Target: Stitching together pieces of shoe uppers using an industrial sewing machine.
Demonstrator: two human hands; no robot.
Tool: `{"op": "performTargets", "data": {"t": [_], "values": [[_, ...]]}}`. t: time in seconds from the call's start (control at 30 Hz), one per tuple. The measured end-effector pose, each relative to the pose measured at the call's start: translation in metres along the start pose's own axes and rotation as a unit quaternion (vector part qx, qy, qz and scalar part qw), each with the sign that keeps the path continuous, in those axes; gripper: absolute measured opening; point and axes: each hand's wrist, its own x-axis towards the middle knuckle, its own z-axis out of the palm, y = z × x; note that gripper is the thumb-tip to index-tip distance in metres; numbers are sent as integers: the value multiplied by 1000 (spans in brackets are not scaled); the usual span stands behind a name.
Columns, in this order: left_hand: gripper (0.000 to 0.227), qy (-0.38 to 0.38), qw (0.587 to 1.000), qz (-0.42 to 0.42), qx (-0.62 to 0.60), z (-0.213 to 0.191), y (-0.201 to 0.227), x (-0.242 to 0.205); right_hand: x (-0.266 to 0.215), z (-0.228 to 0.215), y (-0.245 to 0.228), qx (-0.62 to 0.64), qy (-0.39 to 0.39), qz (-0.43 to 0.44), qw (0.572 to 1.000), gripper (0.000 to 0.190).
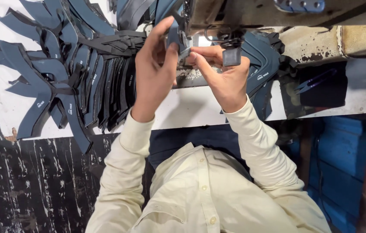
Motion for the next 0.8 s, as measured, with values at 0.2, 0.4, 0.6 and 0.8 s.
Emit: {"op": "performTargets", "data": {"t": [0.2, 0.4, 0.6, 0.8], "values": [[39, -6, 997, -63, -35, -4, -19, 8, 15, -52, 44, -169, 76, -79, 979, 8], [47, 39, 970, 9, 239, -13, -117, 4, 72, -153, 181, -503, 117, -191, 835, 16], [60, 61, 934, 95, 338, -8, -148, 31, 100, -168, 196, -541, 48, -149, 827, 18], [62, 65, 931, 147, 327, -7, -162, 58, 87, -165, 186, -530, 50, -117, 839, 26]]}}
